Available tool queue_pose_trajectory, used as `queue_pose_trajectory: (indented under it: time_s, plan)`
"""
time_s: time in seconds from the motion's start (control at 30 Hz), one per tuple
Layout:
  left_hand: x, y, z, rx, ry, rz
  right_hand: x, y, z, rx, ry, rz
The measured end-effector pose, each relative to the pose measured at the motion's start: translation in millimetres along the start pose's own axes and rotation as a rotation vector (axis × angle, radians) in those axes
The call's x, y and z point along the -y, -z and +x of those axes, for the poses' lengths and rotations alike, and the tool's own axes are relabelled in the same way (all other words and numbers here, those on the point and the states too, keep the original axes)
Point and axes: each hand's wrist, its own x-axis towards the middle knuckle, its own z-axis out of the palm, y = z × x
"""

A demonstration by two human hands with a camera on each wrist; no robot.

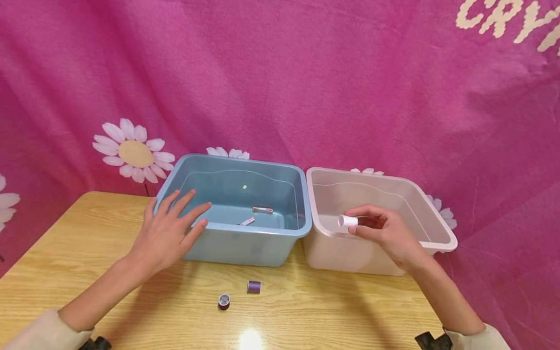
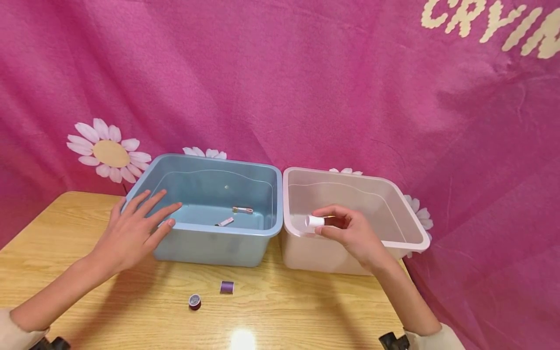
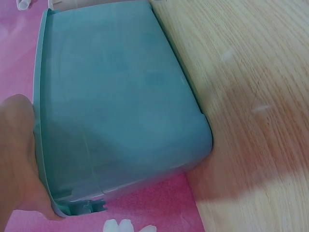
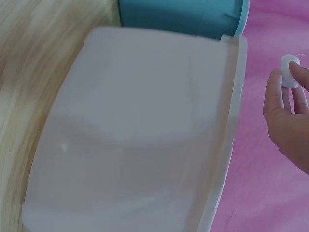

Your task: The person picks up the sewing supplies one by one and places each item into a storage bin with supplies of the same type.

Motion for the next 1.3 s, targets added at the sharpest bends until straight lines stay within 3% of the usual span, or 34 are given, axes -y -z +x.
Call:
queue_pose_trajectory:
  time_s: [0.27, 0.53, 1.3]
  plan:
    - [2.6, -0.6, 1.3, 0.002, -0.006, -0.002, -10, 23, 12.4, -0.049, -0.013, 0.000]
    - [1.8, -1.1, 1.5, -0.008, -0.013, -0.006, -26, 43, 21.6, -0.095, -0.051, -0.101]
    - [0.5, -0.1, 0.9, -0.010, -0.005, -0.008, -62, 75, 48.8, 0.033, -0.225, -0.316]
